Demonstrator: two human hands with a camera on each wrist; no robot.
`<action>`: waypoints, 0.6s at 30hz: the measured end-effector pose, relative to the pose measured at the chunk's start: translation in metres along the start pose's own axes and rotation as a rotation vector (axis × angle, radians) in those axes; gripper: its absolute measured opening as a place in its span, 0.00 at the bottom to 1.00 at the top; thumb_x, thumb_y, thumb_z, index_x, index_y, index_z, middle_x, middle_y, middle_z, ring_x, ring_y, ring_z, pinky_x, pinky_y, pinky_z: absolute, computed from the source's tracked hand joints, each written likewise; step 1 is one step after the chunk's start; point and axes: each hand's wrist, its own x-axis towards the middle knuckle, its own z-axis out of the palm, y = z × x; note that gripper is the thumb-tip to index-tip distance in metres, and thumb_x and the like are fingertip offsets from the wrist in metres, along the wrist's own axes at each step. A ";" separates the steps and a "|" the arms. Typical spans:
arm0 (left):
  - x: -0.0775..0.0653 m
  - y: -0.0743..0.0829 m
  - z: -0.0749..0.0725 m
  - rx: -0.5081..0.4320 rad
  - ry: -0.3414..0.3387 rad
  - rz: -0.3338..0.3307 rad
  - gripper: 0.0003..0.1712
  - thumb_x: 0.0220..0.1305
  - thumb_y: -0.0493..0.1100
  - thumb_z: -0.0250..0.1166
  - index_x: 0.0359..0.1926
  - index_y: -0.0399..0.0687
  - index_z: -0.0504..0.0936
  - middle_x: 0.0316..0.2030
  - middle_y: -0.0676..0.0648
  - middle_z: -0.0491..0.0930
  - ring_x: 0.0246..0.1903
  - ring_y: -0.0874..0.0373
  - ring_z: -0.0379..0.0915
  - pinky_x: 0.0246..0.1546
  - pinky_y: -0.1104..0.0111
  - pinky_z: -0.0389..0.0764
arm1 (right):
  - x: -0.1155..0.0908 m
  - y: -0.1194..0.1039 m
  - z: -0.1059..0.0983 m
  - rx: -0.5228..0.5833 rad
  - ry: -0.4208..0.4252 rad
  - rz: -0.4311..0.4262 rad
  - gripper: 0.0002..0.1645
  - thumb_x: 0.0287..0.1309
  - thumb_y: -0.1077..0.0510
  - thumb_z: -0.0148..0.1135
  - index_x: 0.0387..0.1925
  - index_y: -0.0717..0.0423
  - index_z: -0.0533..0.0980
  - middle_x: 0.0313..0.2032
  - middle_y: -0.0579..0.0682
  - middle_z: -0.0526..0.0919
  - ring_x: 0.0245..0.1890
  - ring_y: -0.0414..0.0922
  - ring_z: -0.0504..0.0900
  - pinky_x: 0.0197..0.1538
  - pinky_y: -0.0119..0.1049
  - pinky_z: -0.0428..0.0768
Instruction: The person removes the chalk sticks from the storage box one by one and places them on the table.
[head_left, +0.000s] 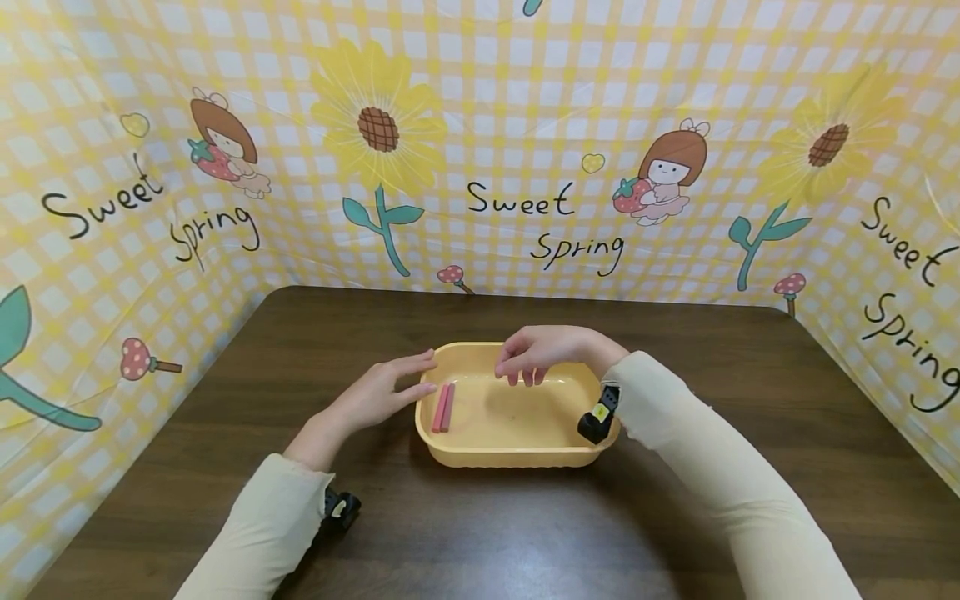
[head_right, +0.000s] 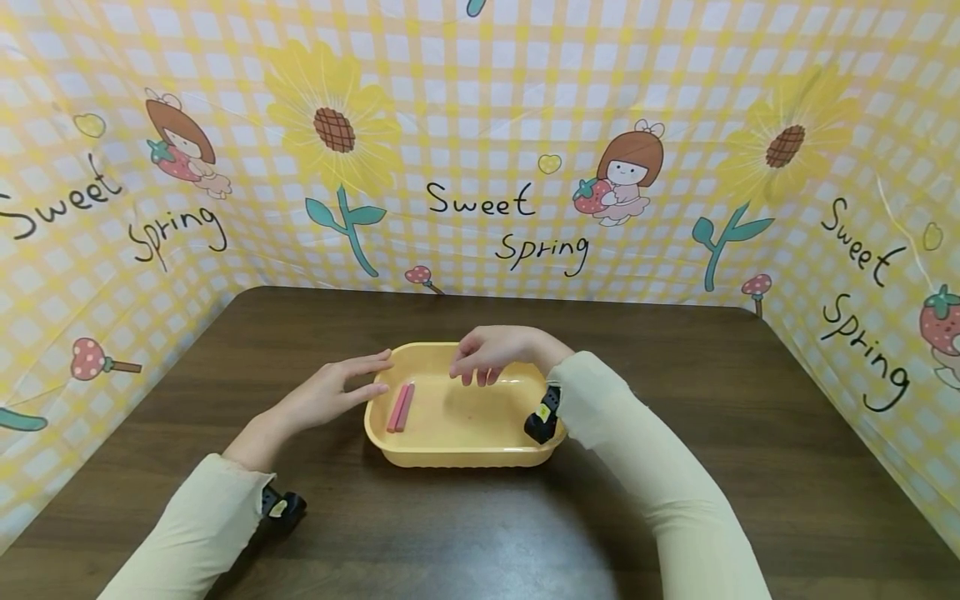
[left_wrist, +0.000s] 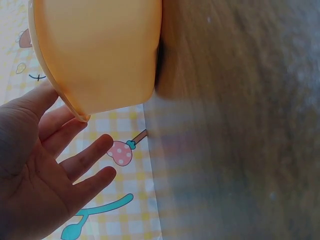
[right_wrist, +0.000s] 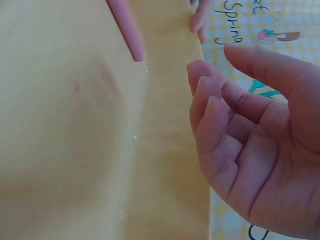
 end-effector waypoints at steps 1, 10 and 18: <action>0.000 0.000 0.000 0.000 -0.001 -0.003 0.32 0.66 0.54 0.56 0.65 0.43 0.66 0.69 0.44 0.60 0.69 0.45 0.54 0.68 0.48 0.59 | 0.003 -0.001 0.000 -0.003 -0.007 0.002 0.19 0.63 0.51 0.56 0.48 0.62 0.76 0.33 0.50 0.80 0.26 0.38 0.75 0.32 0.29 0.79; 0.000 0.001 -0.001 -0.015 -0.005 -0.015 0.32 0.65 0.54 0.57 0.66 0.44 0.66 0.69 0.44 0.60 0.69 0.45 0.55 0.68 0.48 0.59 | 0.026 -0.002 0.004 -0.041 -0.056 0.032 0.19 0.63 0.50 0.56 0.46 0.61 0.76 0.33 0.47 0.79 0.26 0.38 0.74 0.33 0.27 0.79; 0.000 0.002 -0.001 -0.006 -0.008 -0.007 0.32 0.66 0.54 0.56 0.66 0.44 0.67 0.69 0.43 0.60 0.69 0.44 0.55 0.68 0.48 0.59 | 0.046 0.000 0.014 0.003 -0.103 0.024 0.17 0.64 0.50 0.54 0.44 0.60 0.76 0.33 0.47 0.79 0.27 0.38 0.74 0.30 0.26 0.76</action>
